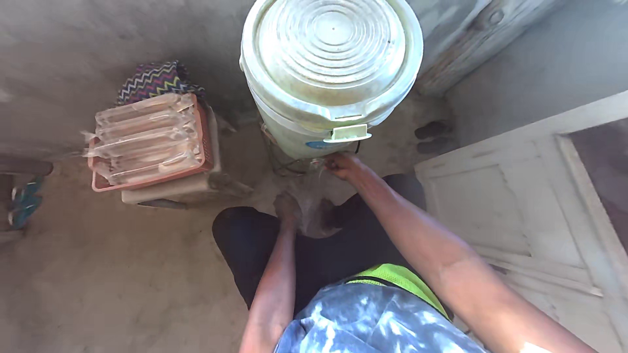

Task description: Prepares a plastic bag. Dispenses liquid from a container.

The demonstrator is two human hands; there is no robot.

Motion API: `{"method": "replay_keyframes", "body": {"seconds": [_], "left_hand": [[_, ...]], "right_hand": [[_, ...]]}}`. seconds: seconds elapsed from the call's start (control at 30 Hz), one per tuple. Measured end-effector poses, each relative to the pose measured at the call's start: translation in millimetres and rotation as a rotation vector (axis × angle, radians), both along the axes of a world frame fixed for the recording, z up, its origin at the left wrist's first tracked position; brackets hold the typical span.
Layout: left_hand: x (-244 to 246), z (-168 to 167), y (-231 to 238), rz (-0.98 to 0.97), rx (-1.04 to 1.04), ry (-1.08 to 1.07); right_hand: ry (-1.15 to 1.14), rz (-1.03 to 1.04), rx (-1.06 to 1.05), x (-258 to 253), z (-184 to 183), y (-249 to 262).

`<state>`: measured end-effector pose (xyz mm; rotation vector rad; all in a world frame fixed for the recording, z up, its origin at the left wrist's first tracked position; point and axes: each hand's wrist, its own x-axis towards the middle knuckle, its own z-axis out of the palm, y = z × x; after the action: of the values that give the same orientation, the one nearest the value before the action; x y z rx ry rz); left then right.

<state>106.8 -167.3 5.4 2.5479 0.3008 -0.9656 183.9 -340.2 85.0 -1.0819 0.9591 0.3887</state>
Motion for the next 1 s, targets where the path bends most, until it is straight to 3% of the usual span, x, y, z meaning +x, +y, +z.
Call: {"method": "replay_keyframes", "body": {"seconds": [0.07, 0.17, 0.37, 0.5, 0.8, 1.0], "left_hand": [[13.5, 21.4, -13.7, 0.057, -0.135, -0.363], [29.3, 14.2, -37.0, -0.009, -0.357, -0.795], [46.1, 4.1, -42.3, -0.184, -0.438, -0.811], [44.7, 2.5, -36.7, -0.284, -0.32, -0.836], [50.3, -1.5, -58.9, -0.178, -0.102, -1.021], [50.9, -10.5, -62.8, -0.099, -0.112, -1.03]], "right_hand": [[0.007, 0.03, -0.016, -0.8, -2.9, -2.6], [-0.007, 0.046, 0.001, -0.8, -11.2, -6.5], [-0.021, 0.212, -0.045, 2.1, -15.2, -16.8], [-0.031, 0.311, -0.028, 1.5, -13.1, -23.5], [0.033, 0.546, -0.168, 3.6, -7.8, -28.1], [-0.006, 0.537, -0.138, 1.5, -9.5, -27.8]]}}
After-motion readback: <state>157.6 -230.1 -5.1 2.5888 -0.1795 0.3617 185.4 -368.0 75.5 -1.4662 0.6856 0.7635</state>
